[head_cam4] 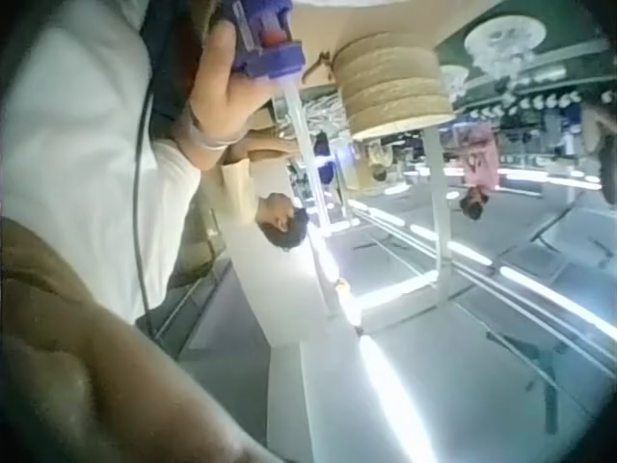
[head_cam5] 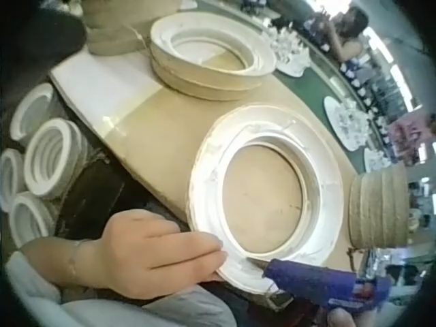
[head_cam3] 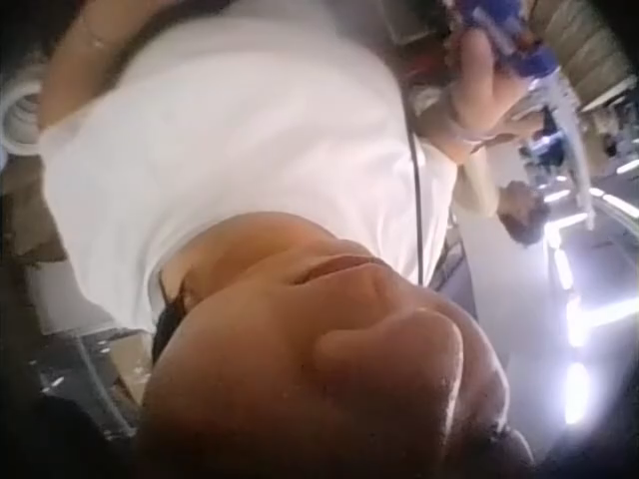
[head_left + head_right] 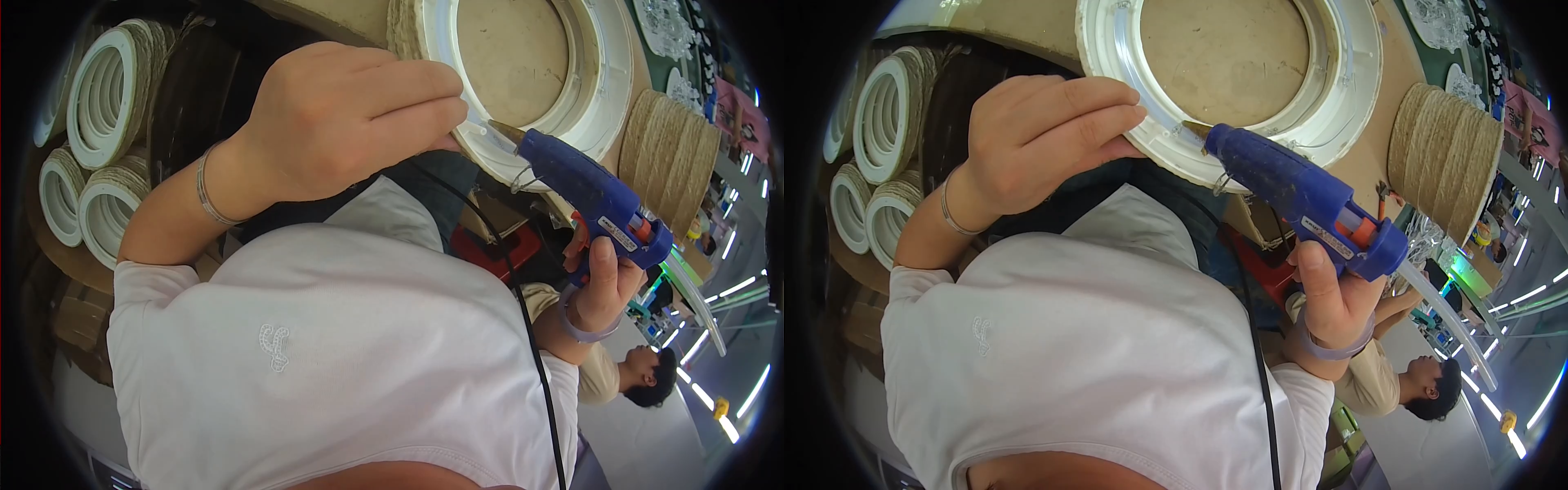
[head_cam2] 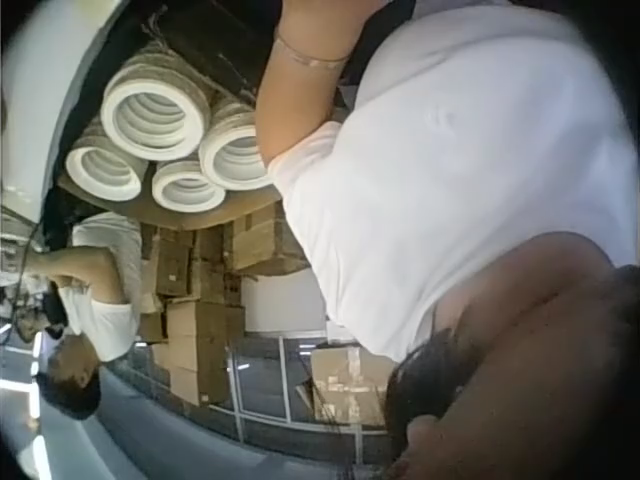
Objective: The recorder uses a hot glue gun to apply adhesive to circular plastic components while assembling light fixtures on a factory production line.
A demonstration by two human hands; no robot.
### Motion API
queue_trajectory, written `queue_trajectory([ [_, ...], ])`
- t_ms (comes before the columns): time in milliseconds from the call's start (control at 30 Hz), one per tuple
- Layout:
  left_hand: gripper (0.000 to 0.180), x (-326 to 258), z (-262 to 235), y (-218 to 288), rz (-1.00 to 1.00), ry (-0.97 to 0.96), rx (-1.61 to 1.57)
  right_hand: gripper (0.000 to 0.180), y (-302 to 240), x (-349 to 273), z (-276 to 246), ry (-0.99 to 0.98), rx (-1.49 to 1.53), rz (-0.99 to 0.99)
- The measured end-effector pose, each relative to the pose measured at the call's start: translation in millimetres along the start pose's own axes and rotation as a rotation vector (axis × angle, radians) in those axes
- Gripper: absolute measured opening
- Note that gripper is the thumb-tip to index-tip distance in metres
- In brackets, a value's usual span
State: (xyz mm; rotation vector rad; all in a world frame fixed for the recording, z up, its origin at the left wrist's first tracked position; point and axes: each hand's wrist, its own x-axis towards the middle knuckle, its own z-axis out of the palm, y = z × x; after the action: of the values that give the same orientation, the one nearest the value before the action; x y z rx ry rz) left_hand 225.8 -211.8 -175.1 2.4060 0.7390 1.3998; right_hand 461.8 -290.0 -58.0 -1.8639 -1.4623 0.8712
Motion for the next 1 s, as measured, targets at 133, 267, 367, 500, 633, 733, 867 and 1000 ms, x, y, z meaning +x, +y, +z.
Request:
queue_trajectory([
  [133, 0.027, 3, 0, 0, 0.006, -0.003, -0.002, 0.040, 1, -1, -3, 0.002, 0.023, 0.022],
  [267, 0.027, 3, -1, 0, -0.004, -0.014, -0.003, 0.038, -1, 0, -2, -0.010, 0.012, 0.005],
  [367, 0.028, 2, -1, 0, 0.001, -0.010, 0.005, 0.038, -1, -1, -4, -0.039, 0.034, -0.008],
  [500, 0.028, 5, -1, -1, 0.009, -0.007, -0.016, 0.036, -7, -3, -11, -0.046, -0.037, -0.003],
  [633, 0.022, 2, -2, 2, -0.016, -0.024, 0.072, 0.035, -4, -5, -3, 0.081, 0.018, -0.048],
  [733, 0.022, 4, 0, -1, 0.008, -0.014, 0.061, 0.041, -19, -7, -14, 0.083, 0.149, 0.004],
  [867, 0.022, 4, 0, -3, 0.016, -0.017, 0.050, 0.044, -11, -19, -24, 0.176, 0.185, 0.002],
  [1000, 0.025, 1, -3, 0, -0.028, -0.034, 0.022, 0.041, 0, -36, -22, 0.182, 0.127, 0.077],
])
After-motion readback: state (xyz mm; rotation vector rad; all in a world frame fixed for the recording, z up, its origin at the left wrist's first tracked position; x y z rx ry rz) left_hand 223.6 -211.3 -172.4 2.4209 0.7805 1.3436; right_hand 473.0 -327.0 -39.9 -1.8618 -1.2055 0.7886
